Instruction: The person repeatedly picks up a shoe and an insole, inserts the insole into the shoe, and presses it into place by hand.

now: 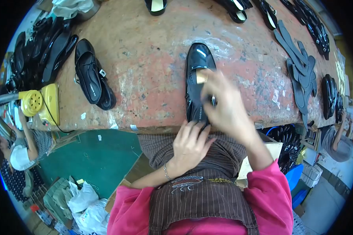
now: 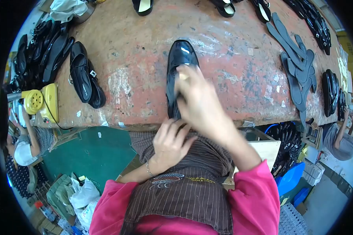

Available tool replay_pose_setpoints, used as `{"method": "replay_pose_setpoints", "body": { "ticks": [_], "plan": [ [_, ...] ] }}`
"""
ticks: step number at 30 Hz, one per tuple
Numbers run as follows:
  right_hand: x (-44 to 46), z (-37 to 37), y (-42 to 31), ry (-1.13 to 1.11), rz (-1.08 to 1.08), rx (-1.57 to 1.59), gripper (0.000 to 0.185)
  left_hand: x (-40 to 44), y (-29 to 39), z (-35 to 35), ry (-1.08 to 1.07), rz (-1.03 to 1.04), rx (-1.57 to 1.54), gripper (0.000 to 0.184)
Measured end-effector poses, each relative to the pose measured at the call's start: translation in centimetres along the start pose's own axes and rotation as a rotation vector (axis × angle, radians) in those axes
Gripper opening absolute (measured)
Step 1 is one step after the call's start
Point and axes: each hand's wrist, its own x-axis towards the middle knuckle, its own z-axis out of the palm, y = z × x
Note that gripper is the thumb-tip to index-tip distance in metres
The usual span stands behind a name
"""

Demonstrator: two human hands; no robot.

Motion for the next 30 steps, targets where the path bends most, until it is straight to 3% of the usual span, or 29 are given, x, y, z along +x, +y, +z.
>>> {"method": "replay_pose_setpoints", "body": {
  "ticks": [1, 2, 4, 7, 10, 13, 17, 20, 21, 24, 25, 26, 30],
  "plan": [
    [-2.5, 0.2, -0.7, -0.08, -0.08, -0.199, 0.028, -0.5, -0.1, 0.3, -0.206, 0.007, 0.06, 0.053],
    [-4.6, 0.5, -1.6, -0.19, -0.004, -0.25, 0.032, -1.0, -0.7, 1.6, -0.213, 0.013, 0.049, 0.052],
    [-6.7, 2.8, -0.9, -0.149, 0.074, -0.242, 0.042, -1.6, -1.7, 4.4, -0.234, 0.031, 0.027, 0.051],
    [-5.7, 6.1, 1.0, -0.059, 0.069, -0.329, 0.072, -2.1, -1.8, 4.6, -0.282, -0.015, -0.044, 0.044],
    [-1.2, 7.2, 3.6, 0.111, 0.001, -0.46, 0.058, -1.1, -1.5, 4.0, -0.236, 0.015, 0.075, 0.041],
    [1.4, 5.4, 3.4, -0.123, 0.166, -0.331, 0.056, -1.2, -1.2, 4.3, -0.253, -0.017, 0.072, 0.047],
    [-3.4, 6.5, 3.2, 0.136, -0.024, -0.479, 0.045, -0.7, -1.4, 4.5, -0.193, -0.029, 0.057, 0.043],
    [-0.8, 7.3, 4.2, 0.123, -0.018, -0.575, 0.043, -0.8, -1.2, 4.1, -0.187, -0.032, 0.037, 0.041],
    [0.6, 7.1, 4.3, -0.014, 0.127, -0.493, 0.045, -0.7, -1.1, 4.1, -0.185, -0.031, 0.033, 0.041],
    [1.2, 7.0, 3.3, -0.041, 0.196, -0.494, 0.05, -1.4, -1.4, 4.6, -0.244, -0.041, 0.036, 0.049],
    [-0.2, 7.0, 2.7, 0.077, 0.051, -0.562, 0.054, -1.5, -1.5, 4.8, -0.2, -0.034, 0.032, 0.047],
    [-2.0, 7.5, 2.8, 0.045, 0.006, -0.629, 0.058, -1.8, -1.7, 5.0, -0.19, -0.042, 0.019, 0.047],
    [-0.5, 8.4, 3.6, 0.097, 0.015, -0.607, 0.056, -1.6, -1.4, 4.7, -0.168, -0.038, -0.015, 0.035]
  ]
}}
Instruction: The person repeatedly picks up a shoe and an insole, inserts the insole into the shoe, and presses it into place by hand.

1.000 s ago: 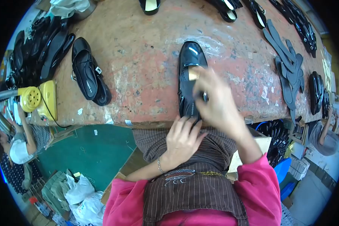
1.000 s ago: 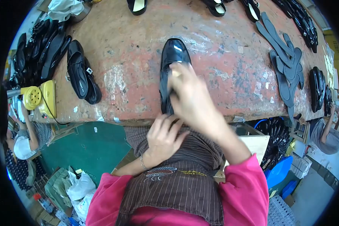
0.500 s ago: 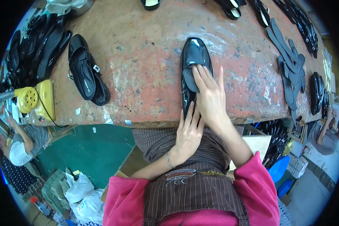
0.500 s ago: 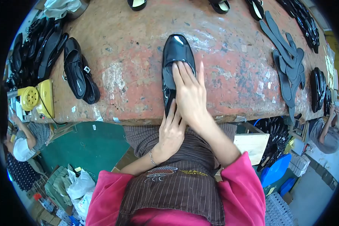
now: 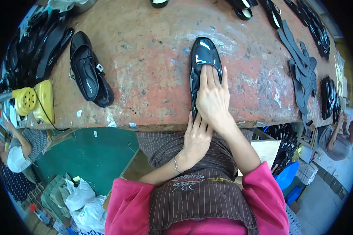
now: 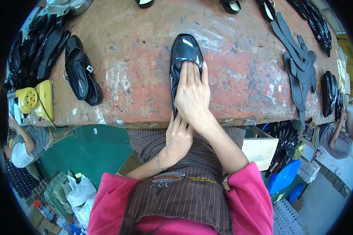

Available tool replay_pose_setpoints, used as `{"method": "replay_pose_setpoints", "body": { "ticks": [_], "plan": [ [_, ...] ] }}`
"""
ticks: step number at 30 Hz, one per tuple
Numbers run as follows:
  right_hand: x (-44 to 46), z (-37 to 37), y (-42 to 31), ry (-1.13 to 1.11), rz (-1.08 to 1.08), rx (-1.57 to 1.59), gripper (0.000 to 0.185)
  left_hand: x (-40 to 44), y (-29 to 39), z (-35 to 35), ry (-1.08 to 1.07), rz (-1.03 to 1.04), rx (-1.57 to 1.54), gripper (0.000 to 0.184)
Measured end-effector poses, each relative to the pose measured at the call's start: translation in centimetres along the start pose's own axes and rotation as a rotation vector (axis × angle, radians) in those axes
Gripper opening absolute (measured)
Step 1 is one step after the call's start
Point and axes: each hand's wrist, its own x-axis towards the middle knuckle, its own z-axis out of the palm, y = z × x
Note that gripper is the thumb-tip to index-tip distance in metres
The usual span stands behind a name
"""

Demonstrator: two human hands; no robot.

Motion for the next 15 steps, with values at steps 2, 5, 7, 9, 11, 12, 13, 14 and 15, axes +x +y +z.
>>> {"method": "replay_pose_setpoints", "body": {
  "ticks": [2, 5, 7, 9, 11, 12, 13, 14, 15],
  "plan": [
    [1.7, -0.6, 0.2, -0.211, 0.12, 0.088, 0.049, 0.5, 0.2, -0.4, 0.022, -0.003, 0.039, 0.035],
    [1.0, -1.0, -0.1, -0.03, 0.047, 0.04, 0.047, -0.5, -0.4, 0.2, -0.059, -0.017, 0.001, 0.042],
    [-0.7, 0.1, -0.4, 0.018, -0.08, -0.103, 0.045, -0.5, -0.2, 0.6, -0.011, -0.031, -0.024, 0.045],
    [1.5, 0.4, 0.0, -0.038, -0.017, -0.005, 0.042, 0.4, 0.4, -0.5, 0.03, -0.018, 0.034, 0.042],
    [3.6, -0.2, 0.3, -0.349, 0.073, -0.034, 0.03, 0.7, 0.4, -0.8, 0.045, 0.002, 0.043, 0.038],
    [3.3, 0.3, 0.0, -0.327, 0.061, -0.109, 0.025, 0.4, 0.2, -0.4, 0.005, 0.009, 0.056, 0.035],
    [2.1, 1.2, -0.1, -0.124, 0.038, -0.133, 0.025, -0.3, 0.1, -0.2, -0.023, 0.0, 0.056, 0.036],
    [1.4, 1.8, -0.1, 0.083, 0.003, -0.166, 0.024, -0.5, 0.0, 0.1, -0.045, -0.005, 0.057, 0.036],
    [2.1, 1.6, 0.1, -0.032, 0.025, -0.147, 0.027, 0.3, 0.1, -0.1, -0.009, 0.009, 0.073, 0.038]
  ]
}}
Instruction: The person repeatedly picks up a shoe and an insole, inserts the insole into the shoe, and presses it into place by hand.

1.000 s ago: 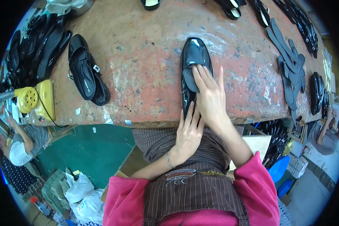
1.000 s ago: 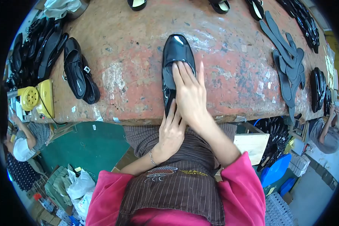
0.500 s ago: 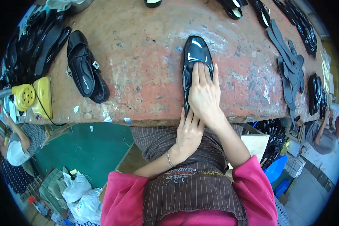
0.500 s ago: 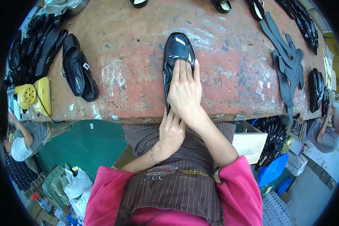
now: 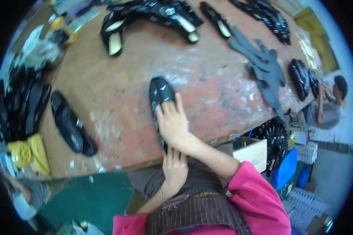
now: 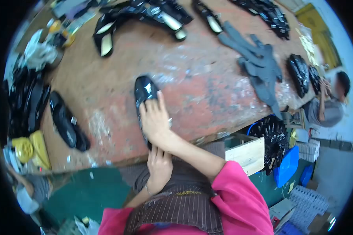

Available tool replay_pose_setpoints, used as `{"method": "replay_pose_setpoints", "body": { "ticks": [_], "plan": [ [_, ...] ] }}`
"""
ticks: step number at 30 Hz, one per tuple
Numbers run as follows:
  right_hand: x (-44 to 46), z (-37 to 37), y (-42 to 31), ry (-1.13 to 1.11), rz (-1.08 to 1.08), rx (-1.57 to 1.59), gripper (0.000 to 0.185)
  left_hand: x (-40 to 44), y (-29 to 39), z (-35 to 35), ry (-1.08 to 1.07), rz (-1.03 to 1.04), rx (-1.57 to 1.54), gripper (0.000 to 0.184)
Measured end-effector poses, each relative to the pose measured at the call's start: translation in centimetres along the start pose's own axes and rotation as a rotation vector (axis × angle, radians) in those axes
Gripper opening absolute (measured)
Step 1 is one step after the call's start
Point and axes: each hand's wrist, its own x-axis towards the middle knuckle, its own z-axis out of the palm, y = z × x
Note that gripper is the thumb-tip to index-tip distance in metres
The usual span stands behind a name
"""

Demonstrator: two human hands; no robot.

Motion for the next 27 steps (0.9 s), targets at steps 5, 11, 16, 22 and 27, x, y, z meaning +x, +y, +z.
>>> {"method": "replay_pose_setpoints", "body": {
  "ticks": [5, 11, 16, 22, 27],
  "plan": [
    [3.1, 0.5, 0.3, -0.475, -0.044, 0.048, 0.032, 0.7, 0.6, -1.0, -0.015, -0.004, 0.035, 0.043],
    [1.3, -2.0, 5.3, -0.1, -0.217, 0.657, 0.021, 4.4, 0.2, -2.4, 0.127, -0.095, 0.026, 0.027],
    [3.9, -7.2, 24.4, -0.145, 0.39, 0.157, 0.025, 5.4, -6.8, -7.1, 0.272, -0.186, 0.185, 0.014],
    [4.1, -0.1, 40.0, 0.176, 0.432, -0.078, 0.037, 0.9, -21.3, -14.2, 0.209, -0.376, 0.853, 0.016],
    [4.9, 0.2, 40.6, 0.22, 0.485, -0.087, 0.021, 5.4, -21.1, -20.3, -0.081, -0.949, 0.837, 0.027]
  ]
}}
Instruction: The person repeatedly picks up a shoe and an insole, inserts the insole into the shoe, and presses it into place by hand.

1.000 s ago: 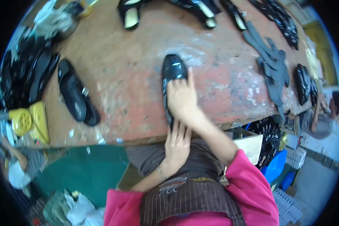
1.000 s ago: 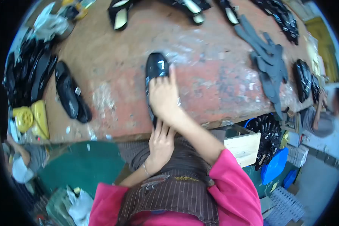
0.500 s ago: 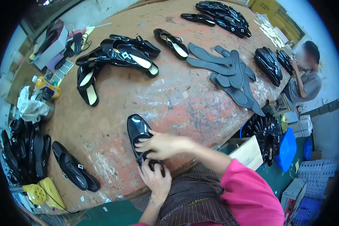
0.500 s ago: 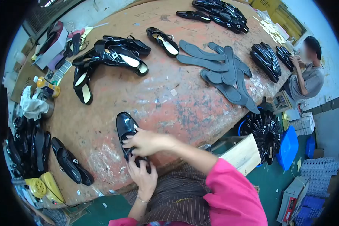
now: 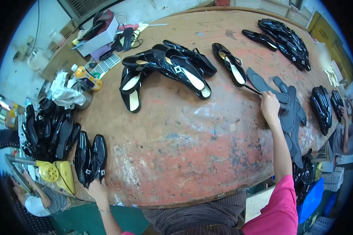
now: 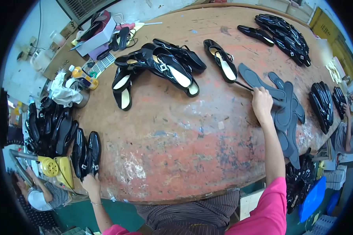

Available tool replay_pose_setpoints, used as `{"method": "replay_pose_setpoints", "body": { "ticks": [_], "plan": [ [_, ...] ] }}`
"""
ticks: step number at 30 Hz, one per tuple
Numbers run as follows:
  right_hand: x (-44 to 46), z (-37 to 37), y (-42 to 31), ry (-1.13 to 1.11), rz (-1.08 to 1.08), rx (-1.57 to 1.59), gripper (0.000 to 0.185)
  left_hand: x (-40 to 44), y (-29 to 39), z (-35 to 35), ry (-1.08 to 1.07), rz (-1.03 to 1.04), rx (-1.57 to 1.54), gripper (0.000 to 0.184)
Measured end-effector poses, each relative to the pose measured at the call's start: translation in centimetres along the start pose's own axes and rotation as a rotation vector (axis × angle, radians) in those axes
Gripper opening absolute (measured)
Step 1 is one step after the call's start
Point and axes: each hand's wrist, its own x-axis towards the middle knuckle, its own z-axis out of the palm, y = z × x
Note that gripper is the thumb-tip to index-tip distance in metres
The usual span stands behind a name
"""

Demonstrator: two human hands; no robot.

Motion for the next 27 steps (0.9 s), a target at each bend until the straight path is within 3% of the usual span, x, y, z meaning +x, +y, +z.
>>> {"method": "replay_pose_setpoints", "body": {
  "ticks": [1, 2, 3, 4, 5, 6, 7, 8, 10, 12, 14, 16, 18, 19, 20, 22, 24, 26, 27],
  "plan": [
    [0.3, -1.2, -0.7, 0.081, 0.019, 0.053, 0.019, 0.3, 2.6, -3.3, -0.194, -0.095, 0.019, 0.028],
    [0.5, -2.9, -1.5, 0.158, 0.036, 0.107, 0.017, 0.2, 4.8, -3.6, 0.23, 0.055, -0.212, 0.029],
    [0.8, -5.7, -3.1, 0.128, 0.185, 0.261, 0.019, 0.9, 8.3, -5.4, 0.372, 0.234, -0.493, 0.034],
    [1.1, -8.8, -5.0, 0.097, 0.334, 0.413, 0.021, 1.3, 13.2, -7.9, 0.332, 0.293, -0.753, 0.042],
    [0.9, -10.5, -6.3, 0.234, 0.316, 0.655, 0.024, 0.9, 17.7, -11.5, 0.022, 0.319, -1.096, 0.051],
    [0.4, -12.0, -7.4, 0.374, 0.296, 0.897, 0.027, 2.7, 21.9, -10.1, 0.06, 0.531, -1.142, 0.067],
    [-0.4, -13.6, -8.0, 0.335, 0.427, 1.162, 0.029, 3.8, 26.9, -10.5, -0.076, 0.677, -1.252, 0.085],
    [-1.0, -14.7, -8.7, 0.3, 0.457, 1.416, 0.032, 4.1, 31.7, -10.9, -0.23, 0.638, -1.382, 0.105],
    [-3.1, -16.1, -8.6, -0.024, 0.408, 1.577, 0.043, 6.8, 41.5, -9.1, 0.123, 0.712, -1.382, 0.116],
    [-3.9, -14.8, -8.7, -0.156, 0.503, 1.699, 0.053, 7.3, 45.0, -11.3, -0.007, 0.321, -1.375, 0.114],
    [-3.8, -14.0, -9.3, -0.28, 0.602, 1.921, 0.063, 8.6, 45.5, -8.8, 0.142, 0.314, -1.391, 0.094],
    [-2.2, -11.8, -8.7, -0.44, 0.524, 1.932, 0.066, 7.9, 42.8, -6.8, 0.179, 0.377, -1.573, 0.076],
    [1.2, -9.5, -9.3, -0.517, 0.4, 1.636, 0.065, 6.6, 37.4, -6.2, 0.361, 0.455, -1.569, 0.06],
    [3.0, -7.9, -10.5, -0.451, 0.394, 1.601, 0.063, 6.0, 34.5, -5.6, 0.307, 0.451, -1.597, 0.057],
    [5.0, -6.0, -12.0, -0.386, 0.388, 1.566, 0.061, 5.7, 31.6, -4.8, 0.254, 0.446, -1.624, 0.055],
    [9.4, 0.1, -14.1, -0.179, 0.133, 1.262, 0.059, 5.6, 26.0, -2.7, 0.297, 0.359, -1.592, 0.056],
    [12.2, 2.5, -17.0, -0.12, 0.07, 0.975, 0.061, 7.2, 20.3, 0.1, 0.29, 0.24, -1.3, 0.06],
    [12.8, 3.9, -19.7, -0.191, 0.142, 0.733, 0.053, 8.1, 17.3, 2.2, 0.428, 0.199, -0.965, 0.066],
    [12.2, 3.3, -20.9, -0.17, 0.159, 0.658, 0.046, 7.9, 16.8, 1.3, 0.406, 0.174, -0.987, 0.072]
  ]
}}
